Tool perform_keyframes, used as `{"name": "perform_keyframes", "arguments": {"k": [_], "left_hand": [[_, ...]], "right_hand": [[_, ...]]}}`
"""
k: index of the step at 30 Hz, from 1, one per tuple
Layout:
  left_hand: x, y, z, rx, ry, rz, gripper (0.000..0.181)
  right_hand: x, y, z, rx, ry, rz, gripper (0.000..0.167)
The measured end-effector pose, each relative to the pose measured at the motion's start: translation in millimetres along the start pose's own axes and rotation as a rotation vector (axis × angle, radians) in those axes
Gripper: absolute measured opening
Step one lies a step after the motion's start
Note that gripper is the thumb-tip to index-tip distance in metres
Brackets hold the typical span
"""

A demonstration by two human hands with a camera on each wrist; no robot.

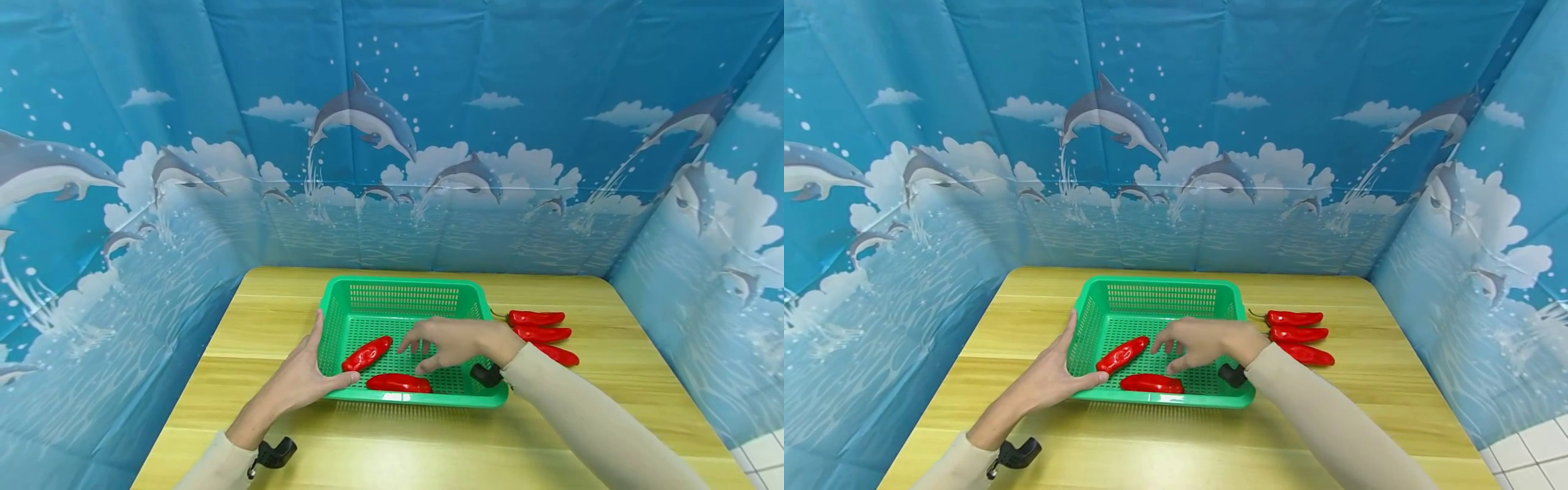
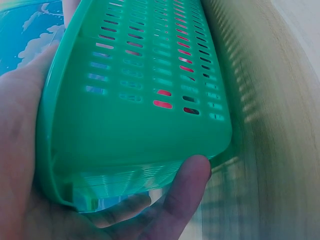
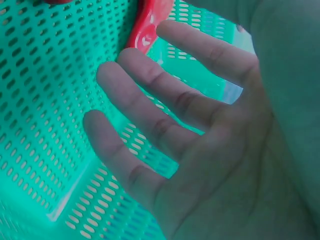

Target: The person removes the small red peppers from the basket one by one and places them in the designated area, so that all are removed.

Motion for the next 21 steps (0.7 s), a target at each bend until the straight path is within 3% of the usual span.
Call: {"name": "perform_keyframes", "arguments": {"k": [15, 21], "left_hand": [[0.3, -3.3, 3.5, -0.004, -0.024, 0.016, 0.146], [1.6, -2.1, 3.8, 0.002, -0.032, 0.022, 0.146]], "right_hand": [[21, 23.7, -3, 0.050, 0.059, -0.145, 0.039], [26, 25.1, -4, 0.050, 0.056, -0.152, 0.035]]}}
Point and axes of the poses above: each hand's wrist, its own y-axis towards the middle knuckle, its own x-axis out of the palm, z = x × y, the point moved 4 cm from there along y, towards the middle knuckle, and after that the axes turned 12 degrees about x, right-handed, at the moved point
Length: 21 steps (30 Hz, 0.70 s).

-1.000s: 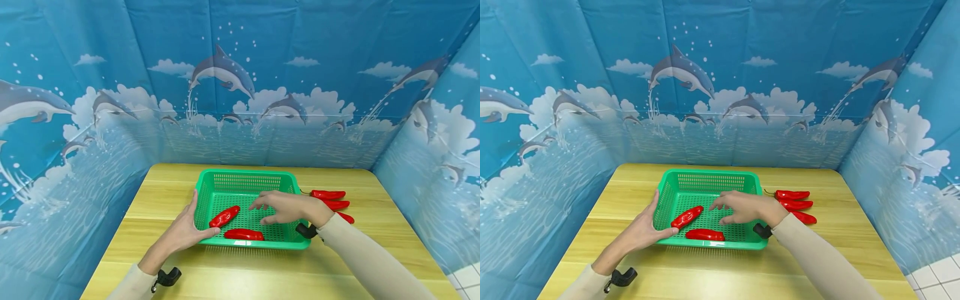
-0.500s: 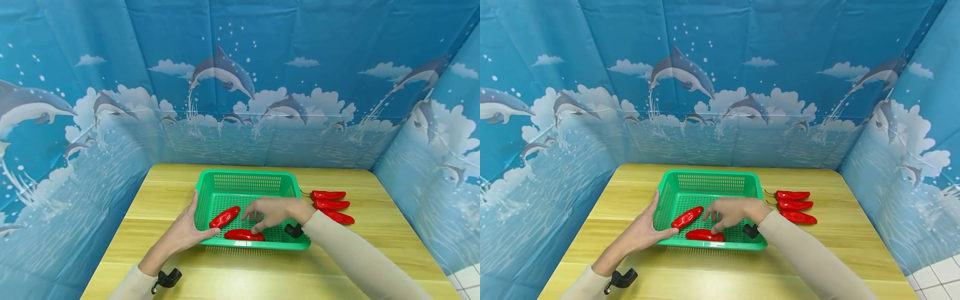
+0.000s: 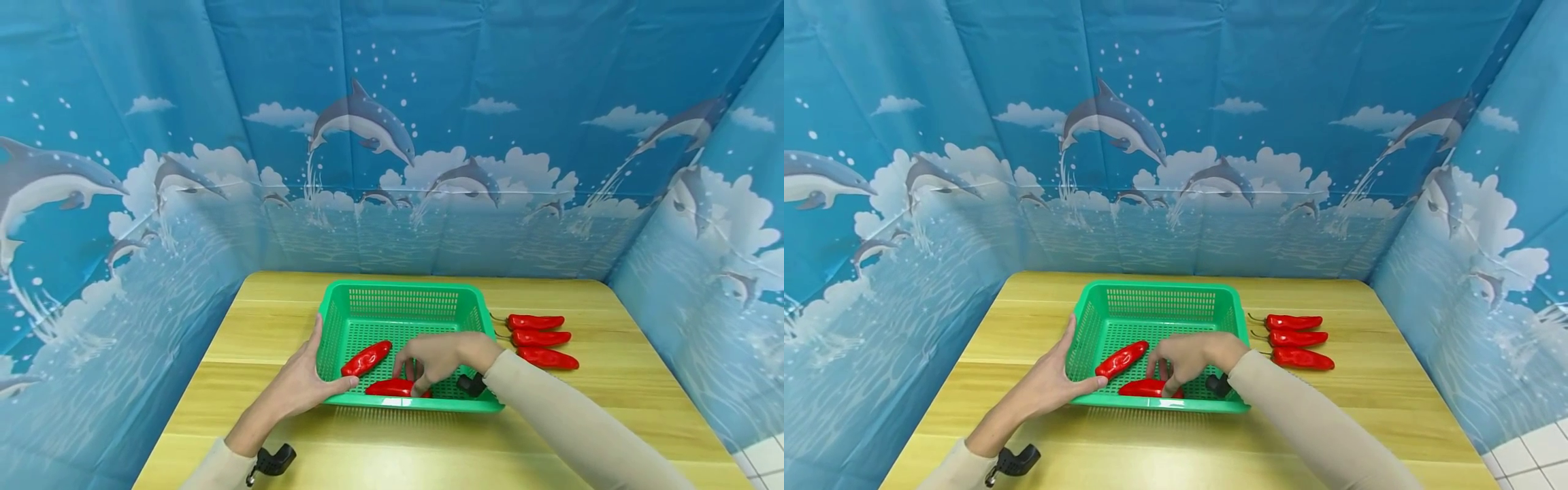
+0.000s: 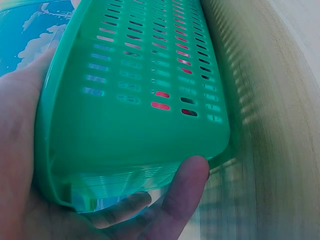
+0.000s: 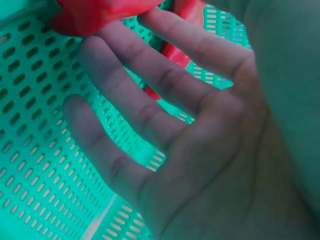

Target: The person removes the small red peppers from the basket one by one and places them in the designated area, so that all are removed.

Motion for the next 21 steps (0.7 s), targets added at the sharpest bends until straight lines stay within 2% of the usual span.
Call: {"name": "perform_keyframes", "arguments": {"k": [13, 21], "left_hand": [[-0.4, 0.7, -0.6, 0.016, -0.004, 0.005, 0.145], [0.0, -0.5, -1.4, 0.015, 0.000, 0.012, 0.143]], "right_hand": [[1, 2.7, 7, 0.042, 0.000, 0.022, 0.035], [-4, 2.2, 16, 0.070, -0.001, 0.082, 0.026]]}}
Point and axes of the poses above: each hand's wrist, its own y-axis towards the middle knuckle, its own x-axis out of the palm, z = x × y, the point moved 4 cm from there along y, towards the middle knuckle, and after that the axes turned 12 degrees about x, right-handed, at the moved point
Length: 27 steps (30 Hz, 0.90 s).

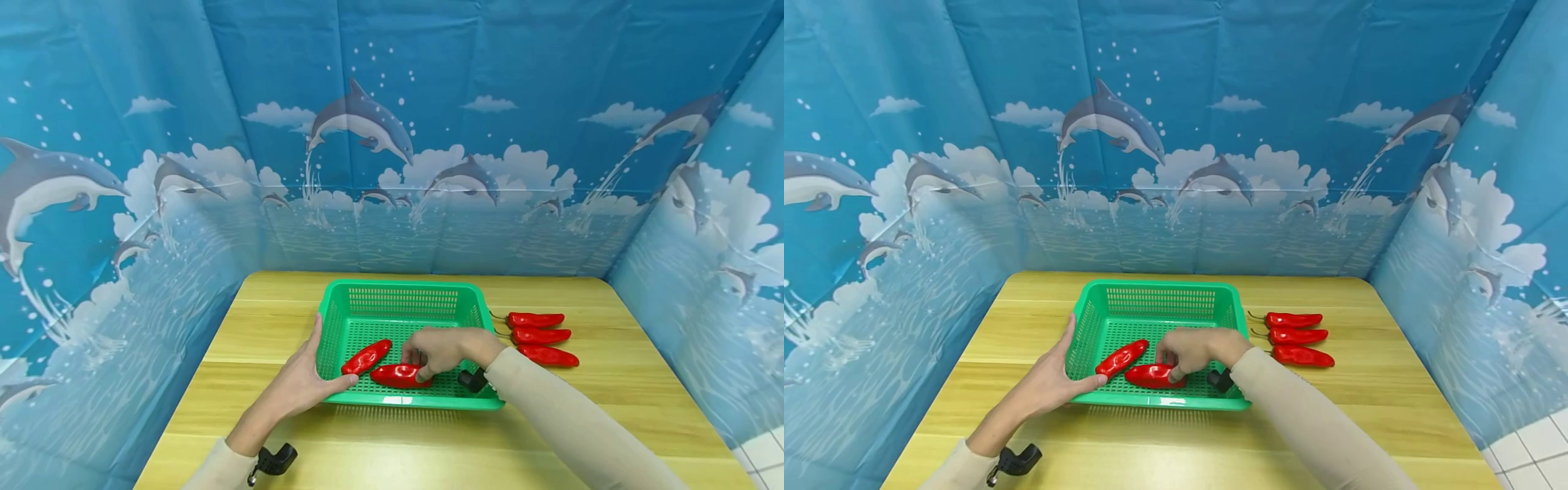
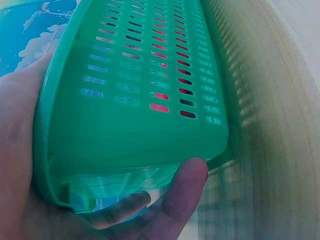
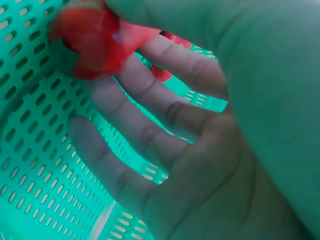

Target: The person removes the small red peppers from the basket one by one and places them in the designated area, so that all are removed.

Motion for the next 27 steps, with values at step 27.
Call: {"name": "perform_keyframes", "arguments": {"k": [27], "left_hand": [[1.3, -1.7, 1.9, -0.014, 0.005, 0.013, 0.141]], "right_hand": [[-16, -13.5, 6, -0.131, 0.052, 0.277, 0.026]]}}
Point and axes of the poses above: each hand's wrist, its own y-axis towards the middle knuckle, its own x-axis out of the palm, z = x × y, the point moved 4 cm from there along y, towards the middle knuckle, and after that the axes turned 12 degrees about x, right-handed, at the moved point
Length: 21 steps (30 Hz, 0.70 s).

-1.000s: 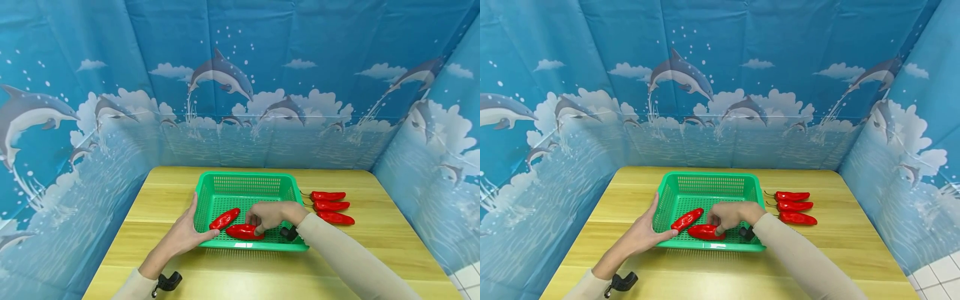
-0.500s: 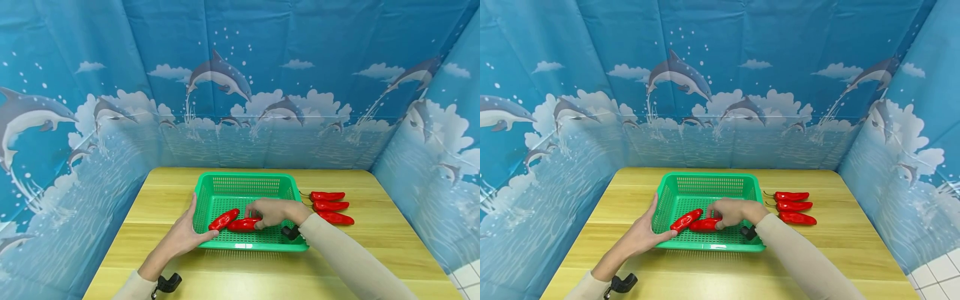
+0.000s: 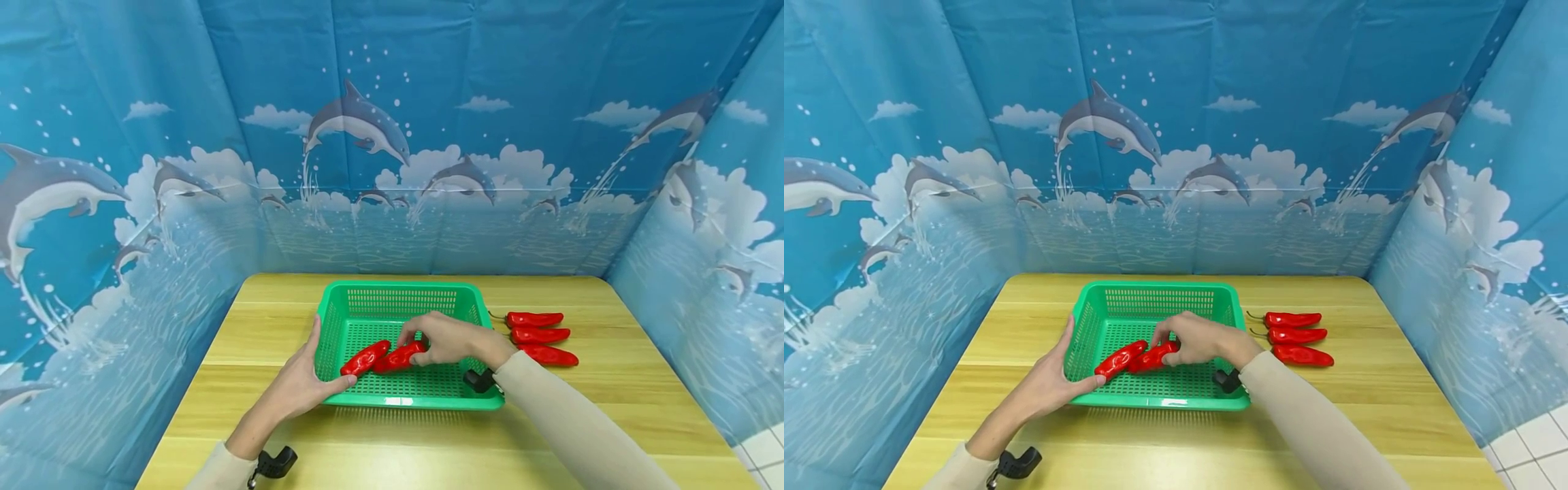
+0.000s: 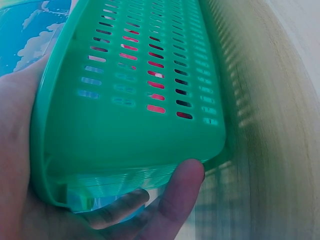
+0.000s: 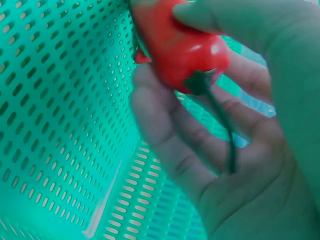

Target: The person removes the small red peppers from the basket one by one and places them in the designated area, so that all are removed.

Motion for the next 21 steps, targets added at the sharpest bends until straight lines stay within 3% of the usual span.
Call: {"name": "perform_keyframes", "arguments": {"k": [7, 21], "left_hand": [[-0.5, -1.9, 0.8, -0.005, 0.008, 0.001, 0.141], [0.3, -1.4, 1.1, -0.010, 0.011, 0.007, 0.141]], "right_hand": [[-9, -4.5, 1, -0.028, 0.061, 0.120, 0.021], [-21, -11.8, 2, -0.023, 0.168, 0.295, 0.041]]}}
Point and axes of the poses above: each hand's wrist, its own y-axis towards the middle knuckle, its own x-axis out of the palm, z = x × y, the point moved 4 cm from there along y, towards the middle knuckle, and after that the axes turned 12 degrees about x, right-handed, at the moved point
